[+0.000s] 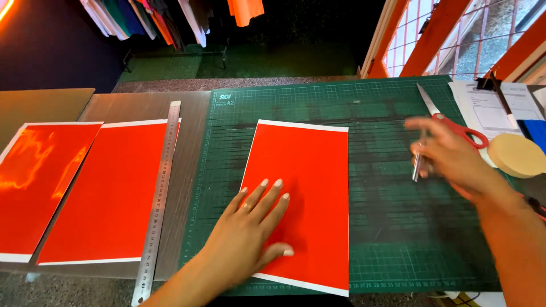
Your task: Cutting red vinyl sheets into smaller sections using a metal ruler and a utility knife on a cutting mat.
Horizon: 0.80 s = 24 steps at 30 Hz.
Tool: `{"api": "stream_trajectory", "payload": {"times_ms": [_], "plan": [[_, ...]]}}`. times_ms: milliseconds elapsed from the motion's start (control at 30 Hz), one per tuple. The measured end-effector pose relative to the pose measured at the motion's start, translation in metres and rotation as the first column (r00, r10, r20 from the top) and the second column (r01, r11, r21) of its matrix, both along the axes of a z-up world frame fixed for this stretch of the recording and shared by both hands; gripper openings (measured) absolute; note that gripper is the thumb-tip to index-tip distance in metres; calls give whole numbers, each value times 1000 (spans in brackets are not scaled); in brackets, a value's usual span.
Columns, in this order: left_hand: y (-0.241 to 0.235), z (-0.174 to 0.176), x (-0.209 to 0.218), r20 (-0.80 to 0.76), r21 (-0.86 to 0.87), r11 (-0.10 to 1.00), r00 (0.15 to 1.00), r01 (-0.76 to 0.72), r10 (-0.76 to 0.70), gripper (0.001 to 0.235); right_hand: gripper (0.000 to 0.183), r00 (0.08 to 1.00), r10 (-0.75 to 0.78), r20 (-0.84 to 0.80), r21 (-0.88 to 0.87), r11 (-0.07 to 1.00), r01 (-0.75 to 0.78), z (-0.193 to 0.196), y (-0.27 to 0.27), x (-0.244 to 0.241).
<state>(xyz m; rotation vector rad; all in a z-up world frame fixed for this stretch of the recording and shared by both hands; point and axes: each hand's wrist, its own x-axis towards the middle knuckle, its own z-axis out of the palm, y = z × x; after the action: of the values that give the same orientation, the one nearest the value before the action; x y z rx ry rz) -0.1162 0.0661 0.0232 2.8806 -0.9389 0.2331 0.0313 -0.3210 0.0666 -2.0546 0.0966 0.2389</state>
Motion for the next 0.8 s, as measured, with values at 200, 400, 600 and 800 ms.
{"api": "stream_trajectory", "payload": {"times_ms": [200,400,600,800], "plan": [[35,-24,-61,213,-130,991,977,29,0,72,64,987,-137,84,560,826,67,-166,-230,-32],[28,-57,-82,452,-144,987,892,69,4,56,57,904,-326,277,248,933,260,-220,-285,-80],[10,-60,-78,430,-175,969,899,175,-84,49,55,805,-198,559,-123,941,316,-214,-276,-85],[-7,-76,-68,428,-164,968,898,189,-103,26,38,721,-52,691,-390,813,432,-183,-261,-115]]}}
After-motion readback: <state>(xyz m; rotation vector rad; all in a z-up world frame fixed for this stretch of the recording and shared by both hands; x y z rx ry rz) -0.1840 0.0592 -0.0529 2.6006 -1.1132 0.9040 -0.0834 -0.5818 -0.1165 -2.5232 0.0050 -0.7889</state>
